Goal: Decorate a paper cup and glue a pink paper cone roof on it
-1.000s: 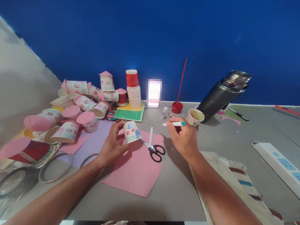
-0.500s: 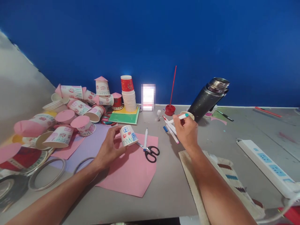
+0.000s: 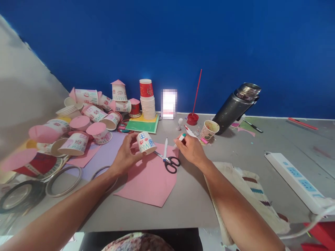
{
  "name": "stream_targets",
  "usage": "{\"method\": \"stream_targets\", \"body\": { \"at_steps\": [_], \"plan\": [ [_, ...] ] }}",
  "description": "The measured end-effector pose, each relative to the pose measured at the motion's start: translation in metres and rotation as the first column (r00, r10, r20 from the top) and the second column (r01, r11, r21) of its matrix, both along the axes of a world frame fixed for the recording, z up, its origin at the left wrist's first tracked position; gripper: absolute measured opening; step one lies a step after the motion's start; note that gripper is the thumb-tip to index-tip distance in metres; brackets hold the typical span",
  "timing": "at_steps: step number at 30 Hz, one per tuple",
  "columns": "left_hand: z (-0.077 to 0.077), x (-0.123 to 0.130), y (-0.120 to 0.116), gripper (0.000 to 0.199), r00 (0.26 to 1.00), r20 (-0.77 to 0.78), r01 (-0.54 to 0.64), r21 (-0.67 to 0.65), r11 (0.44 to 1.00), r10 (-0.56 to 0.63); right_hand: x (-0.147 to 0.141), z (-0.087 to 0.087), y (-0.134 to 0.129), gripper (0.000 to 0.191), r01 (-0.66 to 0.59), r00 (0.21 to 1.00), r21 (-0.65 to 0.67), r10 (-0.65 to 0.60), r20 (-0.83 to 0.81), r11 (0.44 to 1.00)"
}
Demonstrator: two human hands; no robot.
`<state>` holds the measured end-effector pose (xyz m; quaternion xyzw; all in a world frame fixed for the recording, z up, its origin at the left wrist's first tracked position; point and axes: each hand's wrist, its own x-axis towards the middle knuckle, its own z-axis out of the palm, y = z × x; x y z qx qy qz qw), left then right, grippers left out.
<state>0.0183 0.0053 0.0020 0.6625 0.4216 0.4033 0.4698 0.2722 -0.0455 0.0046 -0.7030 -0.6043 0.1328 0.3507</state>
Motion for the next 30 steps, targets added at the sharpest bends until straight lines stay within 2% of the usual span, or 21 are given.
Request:
{"method": "stream_targets", "body": {
  "at_steps": [4, 9, 12, 14, 16, 18, 21, 26, 30],
  "plan": [
    [-0.002, 0.0, 0.0, 0.064, 0.999, -0.03, 0.014, 0.018, 1.0, -0.013, 0.003, -0.002, 0.0, 0.025, 0.035, 0.999, 0.034, -0.035, -0.002, 0.999],
    [-0.006, -0.002, 0.0, 0.061, 0.998, -0.056, 0.024, 0.059, 0.998, -0.021, 0.012, 0.002, -0.002, 0.025, 0.111, 0.987, 0.143, -0.093, -0.131, 0.983],
    [-0.009, -0.003, -0.001, 0.06, 0.996, -0.081, 0.046, 0.131, 0.99, -0.036, 0.012, 0.004, -0.005, 0.028, 0.059, 0.929, 0.184, 0.014, -0.37, 0.981],
    [-0.01, -0.003, -0.004, 0.062, 0.992, -0.107, 0.088, 0.19, 0.978, -0.068, 0.008, 0.005, -0.009, 0.029, -0.023, 0.812, 0.231, 0.153, -0.564, 0.973],
    [-0.01, -0.004, -0.006, 0.068, 0.985, -0.119, 0.148, 0.226, 0.963, -0.124, 0.0, 0.006, -0.016, 0.025, -0.091, 0.728, 0.284, 0.259, -0.635, 0.954],
    [-0.009, -0.005, -0.009, 0.072, 0.977, -0.107, 0.208, 0.246, 0.947, -0.187, -0.01, 0.009, -0.025, 0.016, -0.102, 0.738, 0.333, 0.295, -0.607, 0.938],
    [-0.007, -0.005, -0.013, 0.074, 0.965, -0.096, 0.263, 0.284, 0.922, -0.245, -0.024, 0.014, -0.037, 0.011, -0.084, 0.802, 0.388, 0.293, -0.52, 0.918],
    [-0.007, -0.005, -0.016, 0.078, 0.948, -0.115, 0.319, 0.313, 0.895, -0.297, -0.033, 0.02, -0.046, 0.014, -0.079, 0.91, 0.42, 0.237, -0.339, 0.904],
    [-0.007, -0.006, -0.016, 0.078, 0.95, -0.118, 0.312, 0.318, 0.895, -0.289, -0.031, 0.021, -0.048, 0.016, -0.107, 0.946, 0.432, 0.226, -0.234, 0.896]
  ]
}}
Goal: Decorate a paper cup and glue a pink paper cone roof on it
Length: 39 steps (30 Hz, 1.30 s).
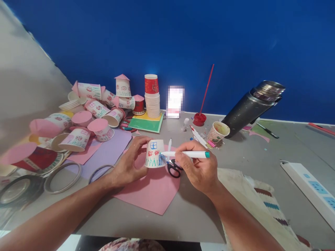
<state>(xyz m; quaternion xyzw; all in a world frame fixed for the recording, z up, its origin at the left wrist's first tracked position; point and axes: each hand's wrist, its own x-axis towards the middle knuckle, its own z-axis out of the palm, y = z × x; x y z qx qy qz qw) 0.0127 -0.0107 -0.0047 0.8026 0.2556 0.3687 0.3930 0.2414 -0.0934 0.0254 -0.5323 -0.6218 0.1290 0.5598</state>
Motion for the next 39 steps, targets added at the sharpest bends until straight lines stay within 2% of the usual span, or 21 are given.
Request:
{"method": "stream_targets", "body": {
  "at_steps": [6, 12, 18, 24, 30, 39],
  "plan": [
    [-0.0012, -0.0002, 0.0007, 0.079, 1.0, 0.003, 0.014, -0.01, 1.0, -0.014, -0.0009, 0.0005, 0.0006, 0.017, 0.026, 0.999, -0.026, -0.025, 0.038, 0.999],
    [-0.0026, -0.0004, 0.0003, 0.08, 1.0, -0.022, 0.021, 0.036, 0.999, -0.021, -0.0045, 0.0027, 0.0014, 0.015, 0.027, 0.999, -0.021, -0.026, 0.038, 0.999],
    [-0.0019, -0.0008, -0.0006, 0.081, 0.999, -0.035, 0.031, 0.034, 0.999, -0.03, -0.0069, 0.0074, 0.0019, 0.017, 0.032, 0.996, -0.104, -0.023, 0.085, 0.994],
    [-0.001, -0.0006, -0.0004, 0.081, 0.998, -0.049, 0.03, 0.046, 0.998, -0.028, -0.0033, 0.0058, 0.0016, 0.017, 0.048, 0.994, -0.015, -0.046, 0.096, 0.999],
    [-0.0005, 0.0002, -0.0011, 0.081, 0.998, -0.046, 0.042, 0.068, 0.997, -0.039, -0.0065, 0.0056, 0.0005, 0.015, 0.02, 0.996, -0.088, -0.012, 0.085, 0.996],
    [0.0022, 0.0006, -0.0021, 0.081, 0.999, -0.035, 0.035, 0.004, 0.999, -0.034, 0.0007, 0.004, 0.0022, 0.015, 0.043, 0.99, -0.012, -0.041, 0.132, 0.999]
  ]
}}
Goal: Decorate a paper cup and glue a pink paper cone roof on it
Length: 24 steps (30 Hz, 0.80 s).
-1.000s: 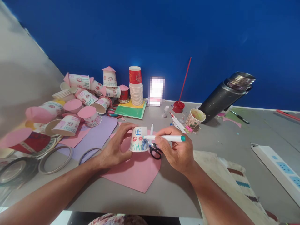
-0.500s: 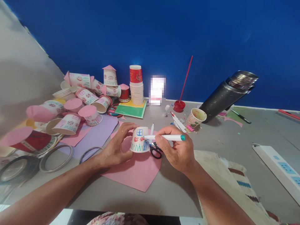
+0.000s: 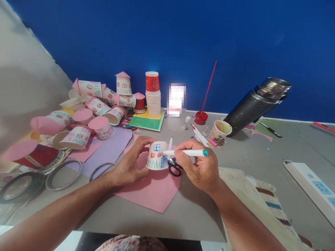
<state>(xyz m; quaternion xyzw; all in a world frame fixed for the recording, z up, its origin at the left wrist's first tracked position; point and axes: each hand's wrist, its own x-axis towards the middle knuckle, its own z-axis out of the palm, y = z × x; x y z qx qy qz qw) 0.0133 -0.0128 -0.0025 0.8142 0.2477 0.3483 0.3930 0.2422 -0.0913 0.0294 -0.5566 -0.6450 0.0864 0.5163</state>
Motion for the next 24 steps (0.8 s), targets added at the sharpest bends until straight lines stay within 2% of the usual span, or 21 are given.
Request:
{"method": "stream_targets", "body": {
  "at_steps": [5, 10, 17, 24],
  "plan": [
    [-0.0011, -0.0002, 0.0004, 0.081, 1.0, 0.002, 0.003, -0.003, 1.0, -0.003, -0.0012, 0.0002, -0.0007, 0.015, -0.026, 0.999, -0.024, 0.027, 0.024, 0.999],
    [-0.0015, -0.0006, 0.0016, 0.081, 1.0, 0.001, 0.022, 0.014, 1.0, -0.022, 0.0007, -0.0008, 0.0005, 0.012, -0.017, 0.999, 0.056, 0.015, 0.038, 0.998],
    [-0.0003, -0.0008, 0.0004, 0.082, 0.999, -0.016, 0.034, 0.025, 0.999, -0.033, -0.0008, -0.001, 0.0002, 0.011, -0.043, 0.998, 0.089, 0.039, 0.052, 0.995],
    [-0.0056, 0.0, 0.0035, 0.084, 0.999, -0.027, 0.044, 0.109, 0.993, -0.042, -0.006, 0.0, -0.003, 0.01, -0.11, 0.994, 0.013, 0.11, -0.015, 0.994]
  ]
}}
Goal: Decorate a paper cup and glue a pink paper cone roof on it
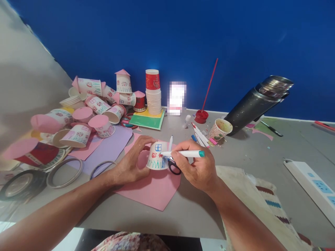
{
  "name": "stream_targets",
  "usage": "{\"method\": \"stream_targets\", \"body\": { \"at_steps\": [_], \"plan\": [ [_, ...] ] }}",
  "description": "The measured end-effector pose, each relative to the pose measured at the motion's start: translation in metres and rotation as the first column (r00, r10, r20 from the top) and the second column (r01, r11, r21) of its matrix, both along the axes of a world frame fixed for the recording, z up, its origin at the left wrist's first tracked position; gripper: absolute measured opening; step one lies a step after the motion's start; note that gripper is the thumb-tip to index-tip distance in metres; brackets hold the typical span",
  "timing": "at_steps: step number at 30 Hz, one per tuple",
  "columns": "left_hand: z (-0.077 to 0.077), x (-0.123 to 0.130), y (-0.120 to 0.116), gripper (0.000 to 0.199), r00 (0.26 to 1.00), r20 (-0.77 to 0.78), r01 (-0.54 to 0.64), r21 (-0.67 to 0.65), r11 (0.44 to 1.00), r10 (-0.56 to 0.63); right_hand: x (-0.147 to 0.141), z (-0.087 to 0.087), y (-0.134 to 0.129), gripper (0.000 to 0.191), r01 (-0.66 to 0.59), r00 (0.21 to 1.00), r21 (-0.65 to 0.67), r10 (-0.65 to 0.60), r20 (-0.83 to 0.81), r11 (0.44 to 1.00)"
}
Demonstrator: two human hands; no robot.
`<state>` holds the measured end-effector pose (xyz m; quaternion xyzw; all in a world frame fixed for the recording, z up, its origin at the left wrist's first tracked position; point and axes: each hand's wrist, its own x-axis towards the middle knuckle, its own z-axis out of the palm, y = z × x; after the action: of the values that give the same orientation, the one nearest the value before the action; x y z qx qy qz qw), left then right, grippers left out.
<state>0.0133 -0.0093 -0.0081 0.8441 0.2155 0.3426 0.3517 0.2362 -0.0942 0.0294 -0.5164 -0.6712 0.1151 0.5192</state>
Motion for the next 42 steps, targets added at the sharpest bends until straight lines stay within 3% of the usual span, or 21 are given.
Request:
{"method": "stream_targets", "body": {
  "at_steps": [22, 42],
  "plan": [
    [0.0006, -0.0008, 0.0003, 0.077, 1.0, -0.003, 0.009, 0.019, 1.0, -0.009, 0.0005, 0.0045, -0.0008, 0.012, 0.036, 0.998, -0.008, -0.036, 0.048, 0.999],
    [0.0035, -0.001, -0.001, 0.077, 0.999, -0.045, -0.006, 0.008, 1.0, 0.006, -0.0038, 0.0069, -0.0015, 0.012, -0.021, 0.996, -0.043, 0.025, 0.086, 0.999]
  ]
}}
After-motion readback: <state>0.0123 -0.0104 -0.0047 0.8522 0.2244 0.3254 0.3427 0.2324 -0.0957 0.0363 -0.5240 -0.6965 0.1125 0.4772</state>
